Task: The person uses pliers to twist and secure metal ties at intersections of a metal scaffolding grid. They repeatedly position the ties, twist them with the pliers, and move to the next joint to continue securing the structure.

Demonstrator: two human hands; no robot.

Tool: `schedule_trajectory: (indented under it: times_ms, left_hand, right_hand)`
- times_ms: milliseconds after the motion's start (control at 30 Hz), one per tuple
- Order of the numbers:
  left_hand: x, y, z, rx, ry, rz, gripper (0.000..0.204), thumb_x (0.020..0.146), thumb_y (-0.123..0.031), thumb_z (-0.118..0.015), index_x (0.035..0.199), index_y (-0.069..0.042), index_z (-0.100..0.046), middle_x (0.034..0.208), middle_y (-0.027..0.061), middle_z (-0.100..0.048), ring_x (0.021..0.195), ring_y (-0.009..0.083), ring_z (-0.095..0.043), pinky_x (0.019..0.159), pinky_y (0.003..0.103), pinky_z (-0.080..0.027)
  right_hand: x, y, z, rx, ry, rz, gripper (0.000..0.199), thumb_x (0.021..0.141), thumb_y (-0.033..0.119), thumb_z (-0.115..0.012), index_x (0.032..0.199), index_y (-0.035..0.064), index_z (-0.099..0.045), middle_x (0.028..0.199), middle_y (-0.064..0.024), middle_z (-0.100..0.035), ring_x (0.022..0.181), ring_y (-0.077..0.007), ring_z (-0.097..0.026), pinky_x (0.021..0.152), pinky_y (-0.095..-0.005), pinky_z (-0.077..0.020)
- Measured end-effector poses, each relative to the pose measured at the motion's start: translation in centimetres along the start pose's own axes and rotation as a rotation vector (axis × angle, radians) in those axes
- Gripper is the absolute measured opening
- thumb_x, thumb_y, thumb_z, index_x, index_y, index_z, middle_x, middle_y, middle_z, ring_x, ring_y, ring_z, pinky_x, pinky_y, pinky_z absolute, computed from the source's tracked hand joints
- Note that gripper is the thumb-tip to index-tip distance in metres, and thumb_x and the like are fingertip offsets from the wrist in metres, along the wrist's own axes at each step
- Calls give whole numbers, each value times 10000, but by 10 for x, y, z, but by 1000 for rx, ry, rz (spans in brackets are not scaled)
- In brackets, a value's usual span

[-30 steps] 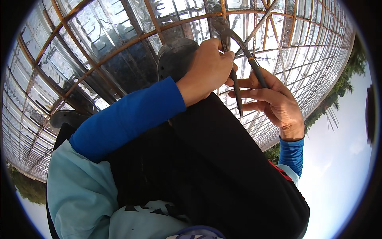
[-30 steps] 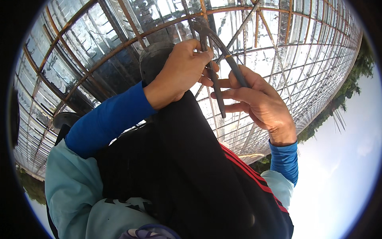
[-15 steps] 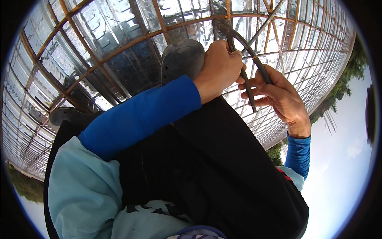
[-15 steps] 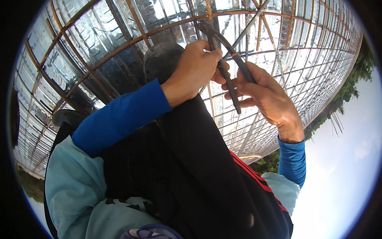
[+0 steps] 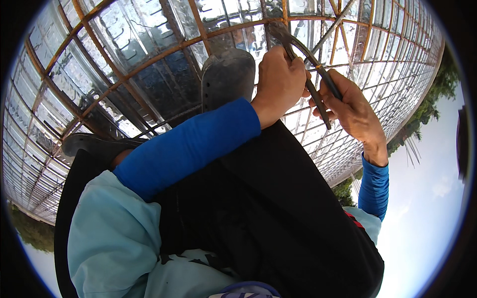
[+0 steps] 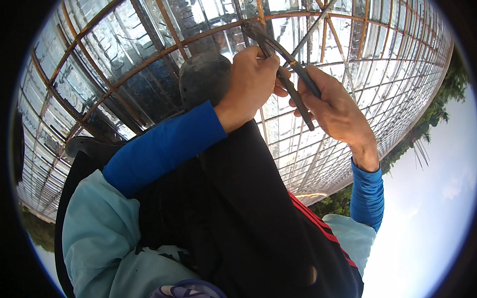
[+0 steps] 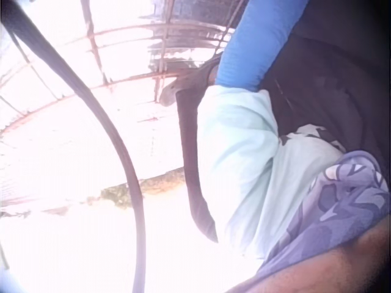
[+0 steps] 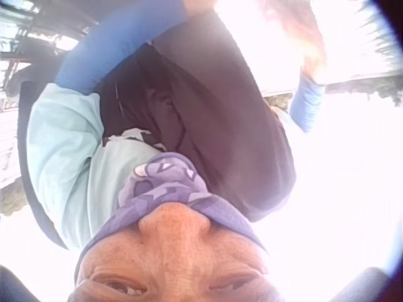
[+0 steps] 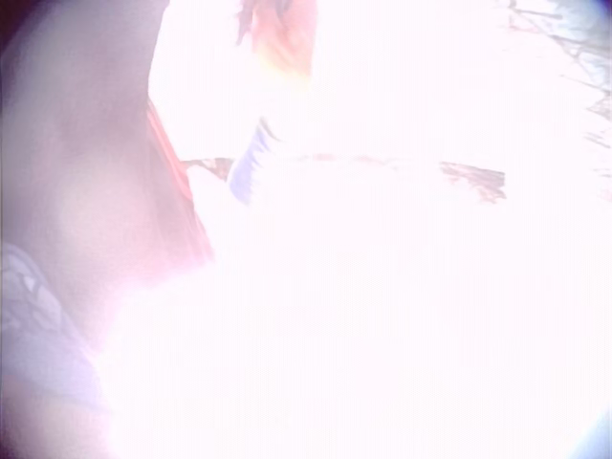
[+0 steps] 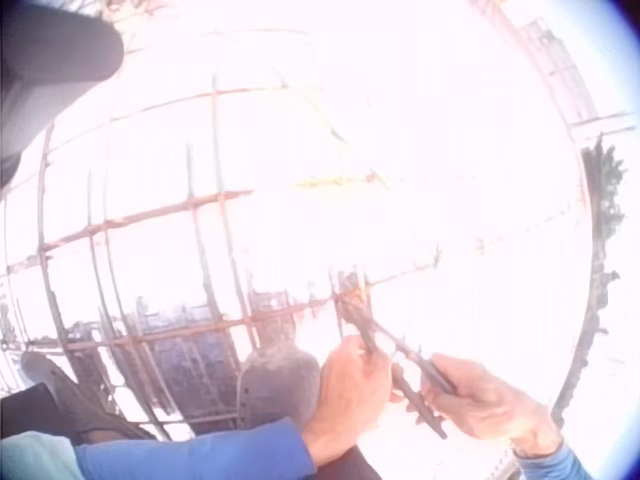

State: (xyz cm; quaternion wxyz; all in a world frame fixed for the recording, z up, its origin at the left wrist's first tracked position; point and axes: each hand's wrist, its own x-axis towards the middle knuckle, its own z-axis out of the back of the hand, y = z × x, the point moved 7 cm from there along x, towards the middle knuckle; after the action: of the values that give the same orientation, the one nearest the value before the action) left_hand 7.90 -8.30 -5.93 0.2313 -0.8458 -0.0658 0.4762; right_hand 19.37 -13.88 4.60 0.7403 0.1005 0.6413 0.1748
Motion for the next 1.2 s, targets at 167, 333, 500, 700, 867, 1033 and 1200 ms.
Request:
schedule_trajectory:
  times_ms: [167, 333, 500, 700, 867, 1033, 1200]
  left_hand:
    - [-4, -6, -2, -53, 4, 57, 179, 988, -53, -560, 904, 105, -560, 783, 198, -697, 573, 242, -724, 466, 318, -562]
    - [-5, -7, 2, -12, 20, 61, 202, 1002, -97, -575, 960, 100, -571, 814, 190, -706, 610, 245, -736, 497, 334, -571]
    - [-11, 3, 8, -184, 14, 30, 344, 1022, -240, -612, 864, 50, -516, 753, 157, -663, 564, 219, -682, 512, 338, -537]
    - [-21, -14, 19, 415, -190, -126, 544, 990, -451, -684, 937, 48, -475, 909, 252, -654, 727, 290, -626, 696, 457, -487]
    - [-26, -9, 22, 417, -180, -72, 748, 899, -582, -767, 1057, 114, -543, 820, 158, -596, 784, 244, -621, 739, 388, -515]
    - [-28, -10, 22, 507, -144, -66, 834, 900, -584, -765, 1158, 170, -520, 791, 165, -621, 766, 253, -647, 732, 397, -524]
    - [-21, -12, 21, 497, -25, -50, 677, 923, -509, -750, 1039, 126, -546, 829, 284, -677, 787, 397, -719, 747, 474, -556]
  right_hand:
    - [1, -4, 5, 28, 34, 7, 108, 1047, 67, -494, 1126, 16, -548, 872, -111, -675, 711, -140, -680, 614, -304, -588]
    - [2, 12, -12, -122, 20, -72, 274, 1008, 107, -635, 1244, 6, -541, 724, -40, -591, 574, -109, -580, 516, -305, -485]
    - [4, 5, -25, 85, 19, -136, 379, 925, 44, -744, 1234, -23, -535, 663, 0, -554, 473, -86, -535, 413, -262, -407]
    - [4, -19, -46, 769, 159, -240, 241, 933, 42, -701, 1076, 19, -508, 645, 12, -492, 381, -88, -484, 315, -237, -384]
    - [6, -29, -42, 788, 195, -239, 215, 934, 51, -686, 1046, 16, -506, 634, 7, -495, 370, -92, -488, 302, -230, -390]
    - [7, -31, -39, 703, 179, -246, 262, 910, 82, -725, 1052, -9, -524, 617, 3, -515, 366, -88, -495, 305, -225, -400]
    - [4, -26, -36, 562, 104, -241, 363, 877, 89, -768, 1126, -31, -532, 606, -2, -542, 352, -79, -478, 304, -223, -384]
